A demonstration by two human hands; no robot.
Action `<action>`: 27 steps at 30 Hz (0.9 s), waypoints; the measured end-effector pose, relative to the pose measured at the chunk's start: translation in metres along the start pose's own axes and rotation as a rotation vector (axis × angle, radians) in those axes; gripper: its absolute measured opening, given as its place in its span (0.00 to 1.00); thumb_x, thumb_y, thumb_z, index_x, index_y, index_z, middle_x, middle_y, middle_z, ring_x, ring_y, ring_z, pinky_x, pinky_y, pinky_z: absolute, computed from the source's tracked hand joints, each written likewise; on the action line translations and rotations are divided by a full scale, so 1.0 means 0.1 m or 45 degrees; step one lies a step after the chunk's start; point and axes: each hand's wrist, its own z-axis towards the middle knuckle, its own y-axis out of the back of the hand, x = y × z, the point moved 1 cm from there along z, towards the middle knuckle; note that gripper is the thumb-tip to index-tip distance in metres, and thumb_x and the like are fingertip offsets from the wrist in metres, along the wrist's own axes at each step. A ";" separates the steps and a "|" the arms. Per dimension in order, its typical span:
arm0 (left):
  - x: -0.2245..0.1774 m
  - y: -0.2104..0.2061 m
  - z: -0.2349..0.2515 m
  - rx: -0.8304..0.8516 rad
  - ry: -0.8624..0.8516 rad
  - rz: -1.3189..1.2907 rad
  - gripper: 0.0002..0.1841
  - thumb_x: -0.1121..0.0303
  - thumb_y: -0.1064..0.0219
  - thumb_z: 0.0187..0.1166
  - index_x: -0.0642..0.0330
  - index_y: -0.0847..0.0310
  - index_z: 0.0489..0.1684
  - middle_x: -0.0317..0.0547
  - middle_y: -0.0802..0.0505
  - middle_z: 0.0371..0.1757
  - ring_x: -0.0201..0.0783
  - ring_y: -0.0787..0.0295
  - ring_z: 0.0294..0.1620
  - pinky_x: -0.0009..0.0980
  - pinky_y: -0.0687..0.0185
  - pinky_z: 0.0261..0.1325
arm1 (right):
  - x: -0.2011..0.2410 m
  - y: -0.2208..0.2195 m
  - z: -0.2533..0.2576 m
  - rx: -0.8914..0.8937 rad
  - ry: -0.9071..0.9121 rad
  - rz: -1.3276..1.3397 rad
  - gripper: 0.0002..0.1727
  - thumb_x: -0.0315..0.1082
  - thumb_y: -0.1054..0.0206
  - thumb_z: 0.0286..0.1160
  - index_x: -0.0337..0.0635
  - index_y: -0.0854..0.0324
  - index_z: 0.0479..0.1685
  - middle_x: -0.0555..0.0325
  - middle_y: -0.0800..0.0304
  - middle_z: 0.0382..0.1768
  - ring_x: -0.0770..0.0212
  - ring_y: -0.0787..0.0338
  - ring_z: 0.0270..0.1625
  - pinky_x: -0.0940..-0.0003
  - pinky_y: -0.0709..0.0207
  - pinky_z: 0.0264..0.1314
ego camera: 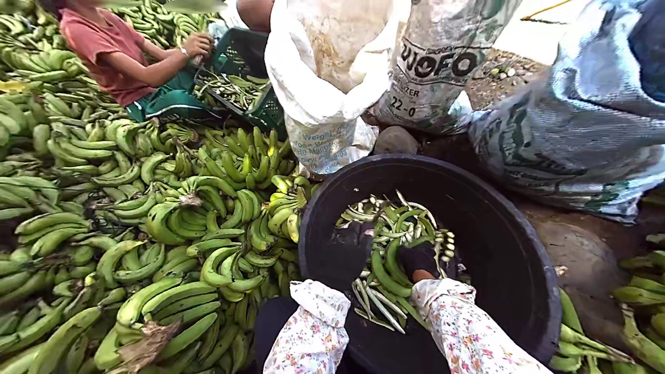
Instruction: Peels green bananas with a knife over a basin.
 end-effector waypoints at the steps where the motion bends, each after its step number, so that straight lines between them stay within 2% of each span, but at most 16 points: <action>1: 0.06 -0.03 0.05 -0.012 -0.051 -0.082 0.25 0.45 0.47 0.89 0.55 0.17 0.66 0.50 0.06 0.47 0.46 0.07 0.48 0.50 0.13 0.54 | -0.01 0.03 -0.03 0.034 0.015 0.001 0.48 0.56 0.35 0.75 0.27 0.44 0.86 0.30 0.32 0.80 0.37 0.28 0.82 0.38 0.31 0.79; 2: 0.10 -0.07 0.09 0.016 -0.088 -0.153 0.25 0.46 0.46 0.88 0.54 0.18 0.67 0.49 0.06 0.46 0.46 0.07 0.47 0.51 0.13 0.53 | -0.06 0.08 -0.04 0.052 0.042 0.000 0.48 0.56 0.35 0.76 0.27 0.44 0.85 0.28 0.30 0.79 0.35 0.27 0.82 0.37 0.31 0.80; 4: 0.09 -0.02 0.12 0.107 -0.121 -0.255 0.26 0.49 0.45 0.89 0.55 0.23 0.77 0.53 0.08 0.58 0.48 0.09 0.58 0.54 0.16 0.63 | -0.20 0.18 -0.04 0.060 0.115 0.061 0.44 0.54 0.34 0.77 0.28 0.39 0.83 0.26 0.26 0.75 0.32 0.26 0.79 0.33 0.33 0.78; 6: -0.01 0.12 0.07 0.210 -0.115 -0.306 0.28 0.52 0.46 0.90 0.55 0.31 0.85 0.57 0.14 0.71 0.51 0.15 0.70 0.54 0.23 0.73 | -0.40 0.28 -0.04 0.069 0.206 0.335 0.37 0.46 0.34 0.80 0.29 0.36 0.82 0.24 0.25 0.73 0.30 0.24 0.77 0.30 0.33 0.76; 7: -0.04 0.15 0.04 0.230 -0.109 -0.325 0.29 0.53 0.45 0.90 0.55 0.34 0.88 0.60 0.17 0.75 0.53 0.19 0.74 0.55 0.26 0.76 | -0.52 0.31 -0.04 0.084 0.230 0.559 0.34 0.41 0.36 0.82 0.31 0.36 0.83 0.26 0.24 0.73 0.33 0.22 0.75 0.32 0.30 0.74; 8: -0.06 0.15 0.01 0.241 -0.102 -0.329 0.30 0.54 0.45 0.90 0.55 0.37 0.89 0.61 0.20 0.78 0.54 0.21 0.77 0.55 0.29 0.78 | -0.63 0.36 -0.05 0.112 0.247 0.845 0.29 0.36 0.40 0.85 0.34 0.35 0.82 0.33 0.21 0.69 0.41 0.17 0.68 0.39 0.22 0.67; 9: -0.08 0.15 -0.01 0.243 -0.103 -0.329 0.30 0.54 0.46 0.91 0.55 0.38 0.90 0.62 0.20 0.78 0.54 0.22 0.78 0.55 0.29 0.79 | -0.72 0.42 -0.10 0.186 0.265 1.188 0.23 0.34 0.48 0.88 0.39 0.34 0.80 0.44 0.19 0.64 0.54 0.15 0.60 0.52 0.18 0.59; 10: -0.08 0.11 -0.03 0.230 -0.112 -0.334 0.30 0.53 0.47 0.91 0.56 0.37 0.90 0.62 0.20 0.78 0.54 0.21 0.77 0.54 0.29 0.79 | -0.78 0.49 -0.18 0.294 0.300 1.572 0.19 0.35 0.56 0.91 0.45 0.33 0.74 0.57 0.17 0.55 0.64 0.12 0.52 0.62 0.14 0.52; 11: -0.07 0.06 -0.04 0.198 -0.128 -0.343 0.29 0.52 0.48 0.91 0.56 0.35 0.88 0.62 0.18 0.76 0.55 0.20 0.75 0.55 0.27 0.78 | -0.80 0.57 -0.24 0.434 0.326 1.942 0.18 0.39 0.62 0.92 0.48 0.30 0.66 0.60 0.11 0.49 0.65 0.08 0.47 0.63 0.11 0.47; 12: -0.07 0.02 -0.06 0.177 -0.128 -0.355 0.29 0.51 0.50 0.92 0.57 0.34 0.87 0.62 0.17 0.75 0.55 0.19 0.75 0.55 0.27 0.77 | -0.76 0.66 -0.31 0.560 0.360 2.162 0.22 0.44 0.67 0.92 0.48 0.27 0.61 0.59 0.08 0.46 0.63 0.06 0.44 0.62 0.10 0.46; 13: -0.10 -0.01 -0.11 0.160 -0.113 -0.364 0.29 0.50 0.52 0.92 0.57 0.32 0.86 0.61 0.16 0.74 0.54 0.19 0.75 0.55 0.28 0.78 | -0.69 0.77 -0.39 0.629 0.385 2.237 0.25 0.49 0.69 0.92 0.48 0.27 0.59 0.58 0.07 0.43 0.62 0.06 0.40 0.62 0.10 0.42; 15: -0.20 -0.06 -0.19 0.191 -0.078 -0.367 0.30 0.50 0.55 0.94 0.60 0.33 0.87 0.62 0.18 0.78 0.54 0.22 0.80 0.54 0.33 0.83 | -0.50 0.99 -0.55 0.632 0.335 2.145 0.26 0.52 0.68 0.94 0.47 0.28 0.58 0.60 0.10 0.36 0.65 0.10 0.29 0.69 0.13 0.29; 17: -0.28 -0.21 -0.24 0.252 -0.083 -0.337 0.30 0.50 0.55 0.94 0.58 0.34 0.88 0.60 0.20 0.80 0.52 0.25 0.82 0.53 0.35 0.84 | -0.41 1.15 -0.66 0.648 0.241 2.015 0.23 0.50 0.63 0.96 0.44 0.28 0.58 0.58 0.15 0.33 0.65 0.14 0.24 0.70 0.16 0.23; 20: -0.34 -0.51 -0.30 0.289 -0.201 -0.186 0.29 0.47 0.53 0.91 0.50 0.30 0.86 0.55 0.15 0.75 0.51 0.20 0.77 0.55 0.30 0.79 | -0.46 1.14 -0.59 0.637 0.302 1.918 0.25 0.48 0.61 0.96 0.39 0.25 0.58 0.54 0.14 0.31 0.63 0.14 0.23 0.69 0.17 0.22; 24: -0.48 -0.68 -0.48 0.346 -0.278 -0.011 0.28 0.47 0.50 0.90 0.51 0.25 0.81 0.56 0.14 0.73 0.54 0.18 0.75 0.59 0.27 0.75 | -0.53 1.18 -0.59 0.537 0.337 1.910 0.26 0.47 0.63 0.96 0.38 0.22 0.54 0.55 0.13 0.30 0.65 0.14 0.26 0.70 0.17 0.28; 27: -0.53 -0.71 -0.55 0.351 -0.304 -0.036 0.28 0.48 0.48 0.89 0.53 0.24 0.81 0.58 0.13 0.70 0.55 0.17 0.72 0.57 0.26 0.75 | -0.57 1.23 -0.57 0.515 0.330 1.865 0.30 0.51 0.67 0.96 0.39 0.23 0.54 0.55 0.13 0.30 0.65 0.15 0.25 0.69 0.18 0.27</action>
